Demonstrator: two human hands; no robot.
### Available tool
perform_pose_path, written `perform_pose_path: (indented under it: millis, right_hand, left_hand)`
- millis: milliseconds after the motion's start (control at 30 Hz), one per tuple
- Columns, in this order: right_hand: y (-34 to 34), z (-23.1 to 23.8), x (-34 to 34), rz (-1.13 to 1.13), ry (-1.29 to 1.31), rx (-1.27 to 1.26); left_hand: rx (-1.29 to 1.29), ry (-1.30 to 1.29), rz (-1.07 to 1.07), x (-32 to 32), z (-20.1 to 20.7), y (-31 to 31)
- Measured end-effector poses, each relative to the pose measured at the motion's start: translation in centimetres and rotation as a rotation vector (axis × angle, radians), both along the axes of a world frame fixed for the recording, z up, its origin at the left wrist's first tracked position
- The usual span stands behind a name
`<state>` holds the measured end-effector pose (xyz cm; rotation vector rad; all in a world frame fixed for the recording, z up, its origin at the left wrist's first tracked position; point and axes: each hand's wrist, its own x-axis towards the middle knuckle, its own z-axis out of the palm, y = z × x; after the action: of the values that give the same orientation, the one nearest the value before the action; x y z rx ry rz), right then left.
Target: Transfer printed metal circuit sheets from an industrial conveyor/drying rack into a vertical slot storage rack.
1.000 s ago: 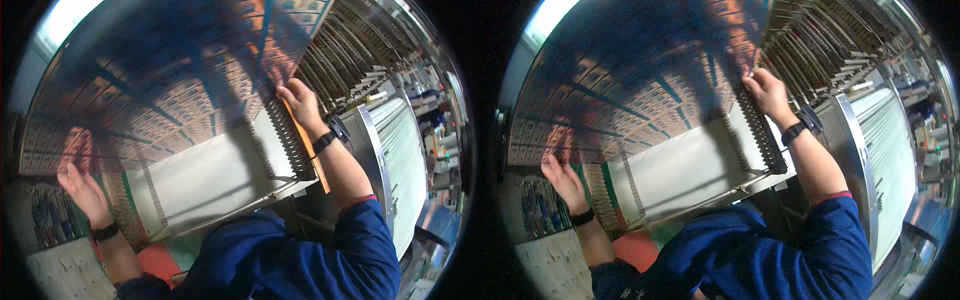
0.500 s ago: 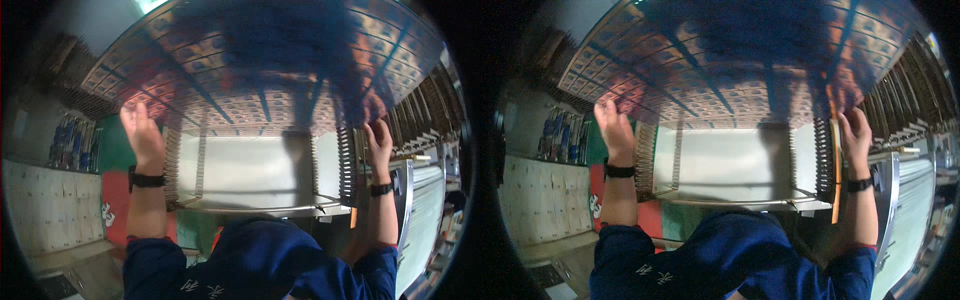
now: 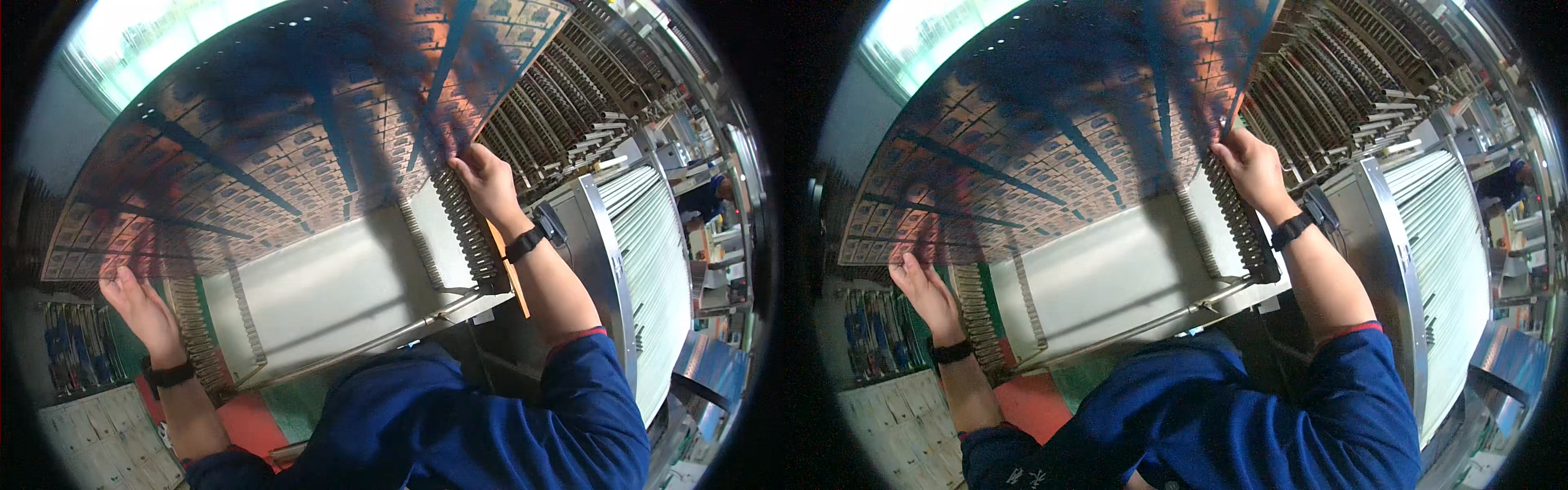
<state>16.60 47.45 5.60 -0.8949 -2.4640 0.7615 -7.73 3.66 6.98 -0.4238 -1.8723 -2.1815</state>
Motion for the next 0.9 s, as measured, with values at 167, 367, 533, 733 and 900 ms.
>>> perform_pose_path:
  millis: [167, 367, 533, 733, 900]
  right_hand:
    - [1.7, -3.2, -0.1, 0.033, 0.183, 0.004]
    - [2.7, -3.0, 2.5, -0.01, 0.526, -0.05]
    - [1.3, -2.0, 2.6, 0.071, 0.407, -0.074]
    - [0.6, -3.7, 0.8, -0.01, 0.235, 0.019]
    - [0.9, -1.8, 1.6, 0.158, 0.113, 0.318]
  left_hand:
    - [-0.094, 0.042, 0.074, 0.3, 0.0, 0.4]
    - [0.046, 0.024, -0.023, 0.2, 0.0, 0.4]
    - [0.068, 0.031, -0.013, 0.2, -0.5, -0.1]
    - [0.092, 0.003, -0.035, 0.0, -1.4, -0.3]
    - [0.055, 0.065, -0.157, -0.3, -2.1, -1.5]
